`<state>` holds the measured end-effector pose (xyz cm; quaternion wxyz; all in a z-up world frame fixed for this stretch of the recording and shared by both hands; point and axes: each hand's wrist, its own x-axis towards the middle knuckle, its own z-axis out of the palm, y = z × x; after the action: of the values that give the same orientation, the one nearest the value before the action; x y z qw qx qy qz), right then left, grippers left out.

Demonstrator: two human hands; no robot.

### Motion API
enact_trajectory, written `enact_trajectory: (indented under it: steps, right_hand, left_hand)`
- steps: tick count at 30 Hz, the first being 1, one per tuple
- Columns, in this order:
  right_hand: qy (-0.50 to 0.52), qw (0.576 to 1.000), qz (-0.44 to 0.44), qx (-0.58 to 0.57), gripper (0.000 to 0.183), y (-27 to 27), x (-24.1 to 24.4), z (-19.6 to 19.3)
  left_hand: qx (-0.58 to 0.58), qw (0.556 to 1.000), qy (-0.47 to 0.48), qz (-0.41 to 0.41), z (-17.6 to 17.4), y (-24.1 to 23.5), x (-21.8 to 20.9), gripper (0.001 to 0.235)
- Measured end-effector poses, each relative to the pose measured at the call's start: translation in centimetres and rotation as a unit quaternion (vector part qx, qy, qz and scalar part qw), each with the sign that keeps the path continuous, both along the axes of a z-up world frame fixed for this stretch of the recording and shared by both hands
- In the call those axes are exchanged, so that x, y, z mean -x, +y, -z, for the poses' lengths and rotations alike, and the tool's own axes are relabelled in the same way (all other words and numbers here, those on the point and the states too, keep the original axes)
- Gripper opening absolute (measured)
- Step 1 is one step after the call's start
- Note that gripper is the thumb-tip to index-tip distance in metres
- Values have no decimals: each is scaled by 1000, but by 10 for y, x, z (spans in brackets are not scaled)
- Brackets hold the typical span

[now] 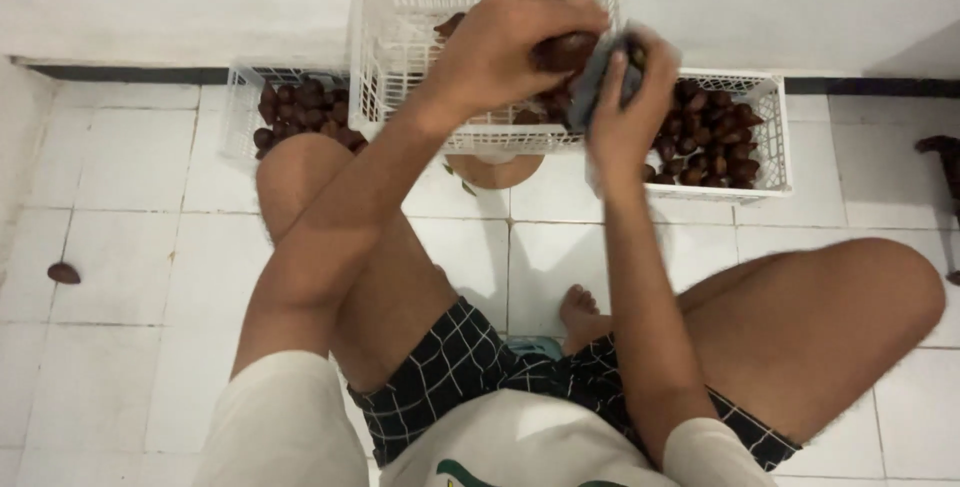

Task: The person sits on the floor and wipes brown nuts with a gray cloth, picking them from a central white crate and placing them into side crates. The person handles the nuts one at a time, rubbing them with the cloth before moving them.

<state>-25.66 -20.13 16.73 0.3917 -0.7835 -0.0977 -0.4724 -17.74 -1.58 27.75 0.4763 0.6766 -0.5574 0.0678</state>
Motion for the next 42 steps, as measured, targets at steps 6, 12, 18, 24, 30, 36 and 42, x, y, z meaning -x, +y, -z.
enact_trajectory:
  steps: [6, 12, 18, 24, 30, 36, 42]
  right_hand:
    - [196, 948, 78, -239, 25, -29, -35, 45]
    - [87, 986, -108, -96, 41, 56, 7, -90]
    - [44, 936, -333, 103, 9, 93, 16, -31]
    - [167, 974, -52, -145, 22, 40, -64, 8]
    - [118, 961, -104, -229, 33, 40, -41, -36]
    - [-36, 988, -110, -104, 36, 104, 6, -95]
    - [-34, 952, -246, -177, 28, 116, -26, -46]
  left_hand:
    - [-75, 988, 55, -120, 22, 37, -29, 52]
    - [-8, 983, 160, -86, 32, 68, -33, 35]
    - [22, 911, 409, -48, 40, 72, -14, 45]
    - [7, 852, 487, -190, 49, 82, -3, 81]
    - [52, 884, 431, -173, 49, 104, -3, 55]
    - [30, 898, 409, -160, 53, 101, -11, 47]
    - [40, 909, 402, -104, 34, 92, 6, 45]
